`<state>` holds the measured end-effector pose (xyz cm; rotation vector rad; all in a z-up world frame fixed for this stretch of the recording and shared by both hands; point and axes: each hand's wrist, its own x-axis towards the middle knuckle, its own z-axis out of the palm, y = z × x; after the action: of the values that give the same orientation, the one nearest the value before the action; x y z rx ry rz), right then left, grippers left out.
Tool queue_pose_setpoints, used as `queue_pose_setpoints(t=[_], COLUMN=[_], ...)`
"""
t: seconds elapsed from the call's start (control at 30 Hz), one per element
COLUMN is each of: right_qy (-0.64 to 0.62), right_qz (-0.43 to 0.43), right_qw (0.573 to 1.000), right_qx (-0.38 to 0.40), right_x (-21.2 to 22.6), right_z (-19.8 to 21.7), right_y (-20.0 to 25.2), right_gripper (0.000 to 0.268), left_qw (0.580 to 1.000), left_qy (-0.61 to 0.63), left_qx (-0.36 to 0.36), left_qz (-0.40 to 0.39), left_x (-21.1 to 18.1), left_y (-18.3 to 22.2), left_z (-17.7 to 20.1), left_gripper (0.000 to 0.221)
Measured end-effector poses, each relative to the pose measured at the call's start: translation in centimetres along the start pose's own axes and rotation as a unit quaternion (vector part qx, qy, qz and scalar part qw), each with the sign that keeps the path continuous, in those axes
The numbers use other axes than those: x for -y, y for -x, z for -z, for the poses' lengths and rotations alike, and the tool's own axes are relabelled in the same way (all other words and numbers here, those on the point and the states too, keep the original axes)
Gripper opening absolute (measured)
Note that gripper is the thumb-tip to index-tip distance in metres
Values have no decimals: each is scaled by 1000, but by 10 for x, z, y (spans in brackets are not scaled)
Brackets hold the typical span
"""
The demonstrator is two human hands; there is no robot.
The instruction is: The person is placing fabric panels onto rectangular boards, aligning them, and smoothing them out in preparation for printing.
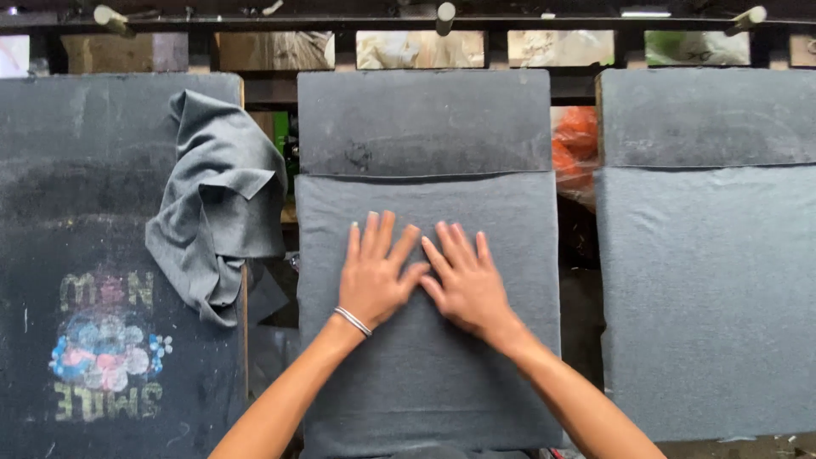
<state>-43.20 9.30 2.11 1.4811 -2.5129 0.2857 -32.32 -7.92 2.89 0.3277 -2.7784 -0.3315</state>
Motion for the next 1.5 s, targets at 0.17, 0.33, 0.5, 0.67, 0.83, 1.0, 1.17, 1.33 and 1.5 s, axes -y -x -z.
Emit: queue_pose_setpoints(t=[0.17,0.33,0.5,0.67,0.83,1.0,1.17,1.33,1.5], right_qy=[44,65,7,11,-34,-84,-87,-25,-30], right_qz=[-75,-143,-143,-180,-142,-28,-29,-392,-440], right_qw=[995,987,990,984,989,995,995,912,890], right_qx=[-56,-42,-2,12,34,35,-37,118,116], right_x=[-85,-53,35,77,190,281,210,107,104], right_z=[0,7,19,39,47,42,63,99,93], right_y=[-16,2,75,124,129,118,152,224,228], right_gripper=[61,69,71,73,85,84,68,76,88], left_qw=[997,988,1000,995,981,961,871,693,701], left_qy=[-47,-75,-3,24,88,258,255,260,302], left_qx=[-40,-103,-11,56,118,15,59,73,-24], left_qz=[38,82,-14,-84,-125,97,417,669,645], left_x=[60,41,-33,-57,-58,-18,56,122,140], left_y=[-29,-19,104,224,334,434,525,603,625], left_z=[-12,-15,23,73,112,116,122,118,85], left_gripper=[66,72,65,66,65,25,26,32,29])
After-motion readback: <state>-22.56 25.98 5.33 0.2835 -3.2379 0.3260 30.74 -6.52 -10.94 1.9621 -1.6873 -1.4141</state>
